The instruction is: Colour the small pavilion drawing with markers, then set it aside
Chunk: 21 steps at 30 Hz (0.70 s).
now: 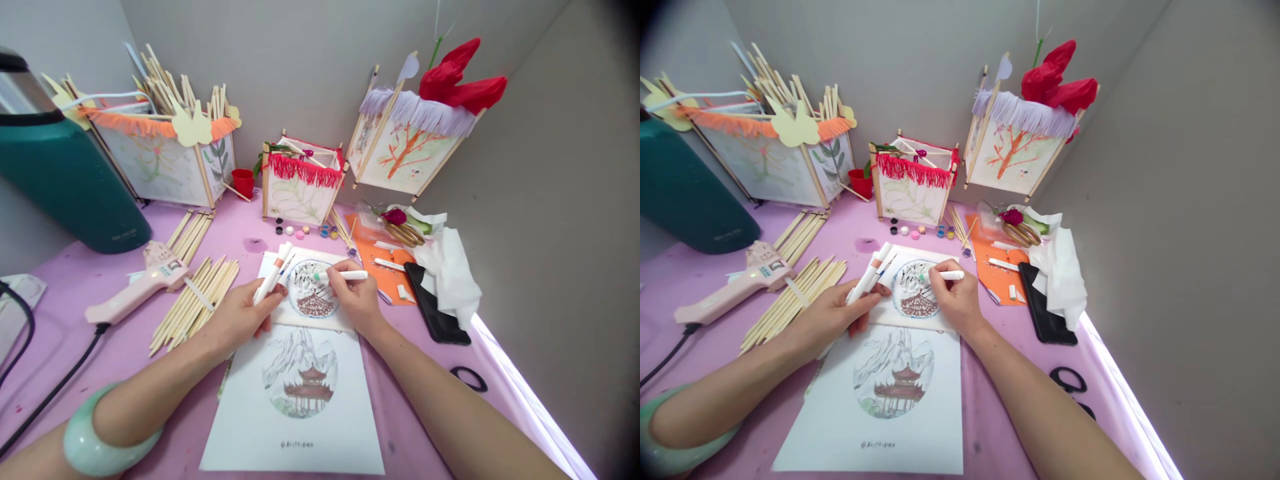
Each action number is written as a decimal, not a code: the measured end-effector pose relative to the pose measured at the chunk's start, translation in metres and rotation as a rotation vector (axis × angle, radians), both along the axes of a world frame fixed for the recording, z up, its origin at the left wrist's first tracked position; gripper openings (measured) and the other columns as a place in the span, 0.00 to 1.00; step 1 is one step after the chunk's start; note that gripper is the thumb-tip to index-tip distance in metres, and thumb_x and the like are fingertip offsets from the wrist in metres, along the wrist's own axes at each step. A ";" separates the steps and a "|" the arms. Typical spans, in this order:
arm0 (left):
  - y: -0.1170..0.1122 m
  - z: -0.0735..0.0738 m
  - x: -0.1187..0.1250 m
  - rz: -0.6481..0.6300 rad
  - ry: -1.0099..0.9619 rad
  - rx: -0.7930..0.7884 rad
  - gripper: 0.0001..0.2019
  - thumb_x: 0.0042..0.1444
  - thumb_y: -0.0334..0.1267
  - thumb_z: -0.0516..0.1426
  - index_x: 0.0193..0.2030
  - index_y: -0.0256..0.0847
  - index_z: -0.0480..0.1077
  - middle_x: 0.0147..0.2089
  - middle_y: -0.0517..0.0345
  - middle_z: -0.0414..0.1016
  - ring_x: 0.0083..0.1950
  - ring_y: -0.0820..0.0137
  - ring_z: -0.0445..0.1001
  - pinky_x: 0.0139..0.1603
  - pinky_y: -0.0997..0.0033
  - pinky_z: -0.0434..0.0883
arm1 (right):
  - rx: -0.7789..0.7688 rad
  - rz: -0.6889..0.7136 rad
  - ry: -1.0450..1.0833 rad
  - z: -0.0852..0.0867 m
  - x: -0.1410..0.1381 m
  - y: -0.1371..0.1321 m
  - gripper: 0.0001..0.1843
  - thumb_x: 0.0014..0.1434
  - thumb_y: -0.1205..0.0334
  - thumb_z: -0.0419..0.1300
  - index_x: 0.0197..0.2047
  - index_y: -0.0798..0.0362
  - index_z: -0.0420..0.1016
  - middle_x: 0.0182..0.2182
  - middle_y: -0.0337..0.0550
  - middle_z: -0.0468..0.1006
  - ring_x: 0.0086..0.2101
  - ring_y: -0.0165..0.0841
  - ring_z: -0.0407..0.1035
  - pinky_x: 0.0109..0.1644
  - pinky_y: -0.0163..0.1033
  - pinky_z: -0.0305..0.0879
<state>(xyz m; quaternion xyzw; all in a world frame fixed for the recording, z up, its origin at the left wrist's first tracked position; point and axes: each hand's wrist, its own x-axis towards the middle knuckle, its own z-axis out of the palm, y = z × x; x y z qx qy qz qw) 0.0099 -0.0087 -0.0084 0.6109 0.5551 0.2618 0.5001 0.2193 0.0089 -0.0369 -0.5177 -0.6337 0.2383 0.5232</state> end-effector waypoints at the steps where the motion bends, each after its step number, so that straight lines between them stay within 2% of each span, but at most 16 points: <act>1: 0.000 0.000 0.000 -0.001 0.001 0.002 0.16 0.54 0.46 0.51 0.44 0.38 0.69 0.17 0.64 0.64 0.19 0.73 0.62 0.21 0.75 0.60 | 0.016 -0.017 -0.008 0.001 0.000 0.000 0.10 0.57 0.58 0.56 0.28 0.54 0.68 0.20 0.34 0.65 0.21 0.26 0.60 0.25 0.32 0.55; 6: 0.000 0.001 0.001 0.000 0.001 0.004 0.16 0.54 0.46 0.51 0.44 0.38 0.69 0.17 0.64 0.64 0.19 0.73 0.62 0.21 0.75 0.60 | 0.050 -0.055 -0.018 0.002 0.001 0.000 0.09 0.57 0.59 0.55 0.28 0.54 0.68 0.19 0.33 0.64 0.21 0.26 0.59 0.26 0.32 0.55; 14: 0.000 0.000 0.002 0.007 0.000 -0.002 0.17 0.54 0.47 0.52 0.44 0.39 0.69 0.17 0.65 0.64 0.19 0.73 0.62 0.21 0.75 0.60 | 0.016 -0.063 -0.034 -0.001 0.003 0.001 0.10 0.56 0.59 0.55 0.26 0.53 0.67 0.17 0.32 0.62 0.20 0.26 0.57 0.24 0.32 0.53; 19: 0.000 -0.001 0.001 0.004 -0.004 0.003 0.17 0.54 0.47 0.52 0.44 0.39 0.69 0.17 0.64 0.64 0.19 0.73 0.62 0.21 0.75 0.60 | 0.092 -0.173 -0.041 0.001 0.005 0.002 0.09 0.56 0.60 0.55 0.26 0.53 0.67 0.19 0.33 0.63 0.22 0.26 0.58 0.27 0.32 0.55; 21: 0.000 0.000 0.000 0.002 0.004 0.003 0.17 0.54 0.47 0.52 0.44 0.39 0.69 0.17 0.64 0.64 0.19 0.73 0.62 0.21 0.75 0.60 | 0.089 -0.174 -0.021 0.001 0.005 0.002 0.09 0.57 0.60 0.55 0.26 0.53 0.67 0.19 0.33 0.63 0.22 0.26 0.58 0.27 0.32 0.55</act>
